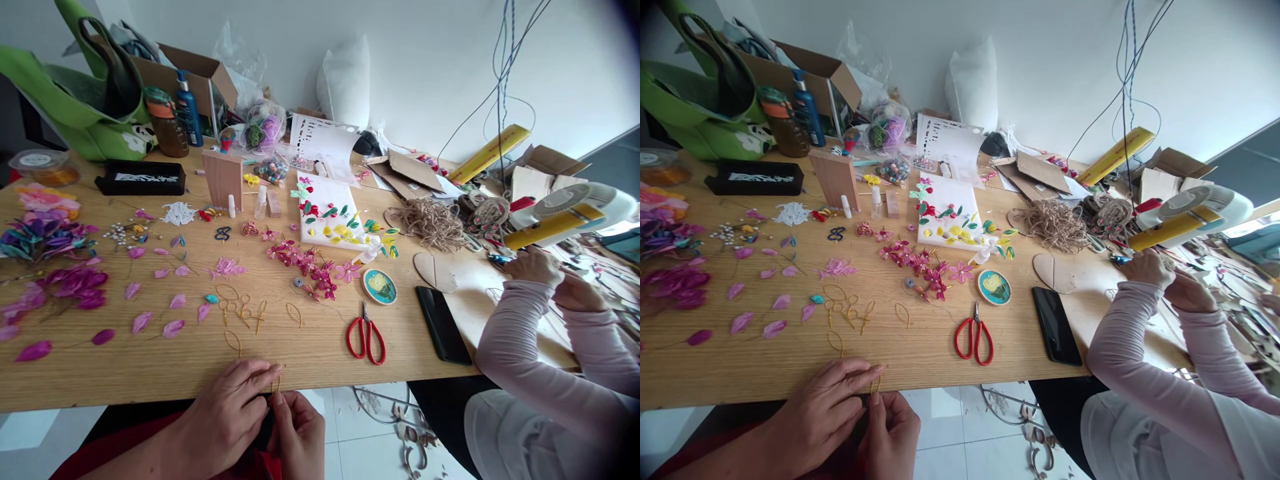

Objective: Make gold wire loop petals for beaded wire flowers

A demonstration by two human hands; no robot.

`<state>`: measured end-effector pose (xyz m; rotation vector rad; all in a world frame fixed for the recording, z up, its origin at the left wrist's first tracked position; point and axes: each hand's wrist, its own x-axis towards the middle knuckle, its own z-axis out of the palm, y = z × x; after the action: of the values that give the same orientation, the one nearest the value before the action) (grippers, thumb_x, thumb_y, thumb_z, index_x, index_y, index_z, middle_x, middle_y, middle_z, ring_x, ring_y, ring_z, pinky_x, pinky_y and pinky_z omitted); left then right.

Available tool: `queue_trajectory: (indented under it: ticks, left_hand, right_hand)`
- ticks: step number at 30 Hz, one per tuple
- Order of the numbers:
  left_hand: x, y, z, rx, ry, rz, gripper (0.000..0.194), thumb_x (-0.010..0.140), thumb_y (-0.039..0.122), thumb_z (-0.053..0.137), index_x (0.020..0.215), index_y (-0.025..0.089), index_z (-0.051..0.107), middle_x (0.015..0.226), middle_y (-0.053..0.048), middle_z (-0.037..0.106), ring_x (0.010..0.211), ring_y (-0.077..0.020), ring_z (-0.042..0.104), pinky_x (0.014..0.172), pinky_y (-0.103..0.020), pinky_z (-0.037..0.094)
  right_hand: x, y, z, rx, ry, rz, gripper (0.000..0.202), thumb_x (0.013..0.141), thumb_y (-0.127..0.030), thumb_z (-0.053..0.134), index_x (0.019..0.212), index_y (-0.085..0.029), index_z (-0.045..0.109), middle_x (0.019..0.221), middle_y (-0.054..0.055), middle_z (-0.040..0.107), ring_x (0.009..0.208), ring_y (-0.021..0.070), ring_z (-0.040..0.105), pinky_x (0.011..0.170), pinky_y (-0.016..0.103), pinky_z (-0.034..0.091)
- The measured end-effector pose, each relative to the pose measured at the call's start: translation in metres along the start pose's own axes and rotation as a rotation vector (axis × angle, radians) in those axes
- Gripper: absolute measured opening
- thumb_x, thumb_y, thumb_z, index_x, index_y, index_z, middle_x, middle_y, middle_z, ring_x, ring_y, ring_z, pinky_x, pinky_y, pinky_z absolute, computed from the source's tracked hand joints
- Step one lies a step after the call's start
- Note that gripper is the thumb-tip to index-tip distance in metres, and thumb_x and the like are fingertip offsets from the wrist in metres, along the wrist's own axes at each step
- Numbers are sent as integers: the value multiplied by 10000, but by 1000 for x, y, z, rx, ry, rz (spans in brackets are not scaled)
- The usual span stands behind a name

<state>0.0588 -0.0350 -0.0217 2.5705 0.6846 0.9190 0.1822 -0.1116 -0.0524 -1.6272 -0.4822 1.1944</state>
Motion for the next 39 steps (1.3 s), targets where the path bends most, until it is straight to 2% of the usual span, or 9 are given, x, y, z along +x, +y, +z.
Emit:
queue_trajectory:
  ticks: [8, 19, 25, 31, 34, 39]
  left_hand:
    - [0, 0, -1, 4, -18, -2, 217, 892, 30, 458, 813, 152, 619, 1179, -66, 694, 1136, -211, 554, 929, -332, 528]
    - [0, -1, 1, 1, 3, -2, 231, 908, 48, 452, 789, 152, 620, 1178, -69, 694, 1133, -199, 557, 939, -315, 514]
    - [0, 0, 0, 2, 5, -45, 212, 908, 63, 479, 782, 166, 615, 1183, -52, 690, 1147, -199, 548, 954, -324, 498]
    - [-5, -3, -5, -20, -41, -84, 58, 900, 196, 576, 885, 169, 626, 1260, -104, 638, 1181, -242, 524, 964, -359, 504]
    - [-9, -5, -4, -56, -44, -97, 102, 900, 274, 607, 896, 172, 603, 1243, -119, 638, 1191, -260, 520, 972, -376, 504]
    - [-14, -7, 0, -107, -46, -127, 68, 908, 239, 588, 880, 179, 571, 1196, -115, 656, 1178, -257, 534, 960, -373, 508]
  right_hand:
    - [-1, 2, 2, 12, 21, 6, 506, 723, -641, 704, 684, -138, 657, 420, -21, 521, 326, 72, 377, 337, 179, 293]
    - [-2, 4, 5, 13, 63, -6, 525, 766, -652, 647, 653, -140, 616, 370, -48, 446, 339, 61, 326, 386, 176, 234]
    - [-1, 1, 7, 69, 74, 5, 513, 741, -640, 673, 597, -163, 551, 349, -63, 419, 325, 48, 276, 378, 174, 214]
    - [-1, -4, 9, 127, 77, 22, 511, 713, -636, 691, 594, -158, 555, 385, -76, 406, 319, 34, 252, 355, 164, 189]
    - [-1, -6, 9, 131, 70, 25, 515, 707, -638, 694, 594, -152, 562, 399, -76, 406, 321, 27, 243, 350, 162, 181]
    - [-1, -8, 8, 118, 55, 38, 520, 707, -647, 689, 589, -161, 545, 399, -86, 372, 320, 27, 222, 339, 163, 171]
